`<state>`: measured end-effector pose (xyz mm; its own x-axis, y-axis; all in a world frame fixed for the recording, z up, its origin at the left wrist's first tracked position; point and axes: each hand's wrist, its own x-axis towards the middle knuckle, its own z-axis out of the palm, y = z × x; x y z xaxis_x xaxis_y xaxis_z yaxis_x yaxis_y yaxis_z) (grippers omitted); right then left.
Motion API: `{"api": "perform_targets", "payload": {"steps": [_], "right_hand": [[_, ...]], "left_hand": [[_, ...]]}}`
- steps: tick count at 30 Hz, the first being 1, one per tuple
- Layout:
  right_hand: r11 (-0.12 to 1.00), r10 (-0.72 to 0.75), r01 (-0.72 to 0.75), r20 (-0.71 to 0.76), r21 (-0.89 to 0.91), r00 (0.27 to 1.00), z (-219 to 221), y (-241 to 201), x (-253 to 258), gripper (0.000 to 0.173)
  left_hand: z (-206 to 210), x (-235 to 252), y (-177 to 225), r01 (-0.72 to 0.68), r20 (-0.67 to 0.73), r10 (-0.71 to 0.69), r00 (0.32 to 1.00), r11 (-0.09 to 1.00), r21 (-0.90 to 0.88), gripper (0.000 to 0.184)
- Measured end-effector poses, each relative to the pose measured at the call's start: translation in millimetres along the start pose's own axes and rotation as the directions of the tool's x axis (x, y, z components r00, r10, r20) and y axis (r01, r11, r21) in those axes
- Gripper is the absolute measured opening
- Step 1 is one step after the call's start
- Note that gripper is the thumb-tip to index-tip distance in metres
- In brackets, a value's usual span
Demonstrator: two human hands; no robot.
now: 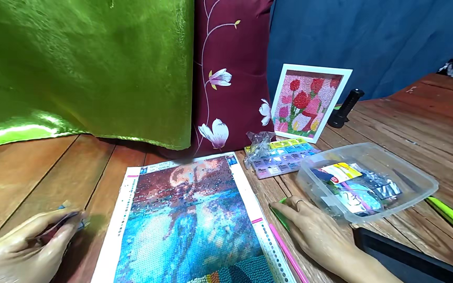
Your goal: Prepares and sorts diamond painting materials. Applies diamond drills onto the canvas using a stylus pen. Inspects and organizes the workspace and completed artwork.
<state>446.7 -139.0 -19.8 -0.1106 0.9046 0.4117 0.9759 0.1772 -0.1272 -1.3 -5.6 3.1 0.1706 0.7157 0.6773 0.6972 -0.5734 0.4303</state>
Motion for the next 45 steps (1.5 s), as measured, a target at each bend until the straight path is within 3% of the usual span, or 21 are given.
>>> {"api": "perform_targets", "payload": {"steps": [9, 15, 20, 23, 28, 31, 35, 42, 45], "right_hand": [[1.0, -0.021, 0.02, -0.071, -0.014, 0.997, 1, 1, -1, 0.03], [0.999, -0.023, 0.023, 0.005, -0.029, 1.0, -3, 0, 2, 0.03], [0.999, 0.03, -0.033, 0.094, 0.031, 0.995, -10, -1, 4, 0.013], [0.983, 0.09, -0.114, 0.16, 0.142, 0.983, -19, 1, 3, 0.018], [0.988, 0.079, -0.093, 0.115, 0.123, 0.99, -14, 2, 1, 0.031], [0.99, 0.076, -0.089, 0.109, 0.111, 0.991, -13, 3, 1, 0.026], [0.972, 0.088, -0.104, 0.081, 0.211, 0.993, -13, 10, -1, 0.019], [0.841, 0.236, -0.253, 0.096, 0.478, 0.967, -15, 20, -7, 0.028], [0.814, 0.227, -0.219, 0.052, 0.538, 0.973, -13, 19, -10, 0.024]], "left_hand": [[0, 1, 4, 0.008, 0.015, -0.008, 1.0, 1.0, -0.002, 0.023], [0, 2, 4, 0.019, 0.026, -0.018, 1.0, 0.999, -0.047, 0.021], [-1, 3, 7, 0.02, 0.034, -0.018, 0.999, 0.998, -0.065, 0.02], [-1, 3, 7, -0.018, 0.03, 0.019, 0.999, 0.998, -0.055, 0.021], [0, 3, 7, -0.011, 0.022, 0.012, 1.0, 1.0, -0.028, 0.022], [-1, 3, 5, -0.008, 0.027, 0.009, 1.0, 1.0, -0.03, 0.022], [-1, 2, 3, -0.001, 0.038, 0.002, 0.999, 0.999, -0.034, 0.024], [1, 1, -8, -0.06, 0.037, 0.062, 0.997, 0.997, -0.053, 0.024], [0, 2, 6, 0.03, 0.048, -0.028, 0.998, 0.999, -0.042, 0.021]]}}
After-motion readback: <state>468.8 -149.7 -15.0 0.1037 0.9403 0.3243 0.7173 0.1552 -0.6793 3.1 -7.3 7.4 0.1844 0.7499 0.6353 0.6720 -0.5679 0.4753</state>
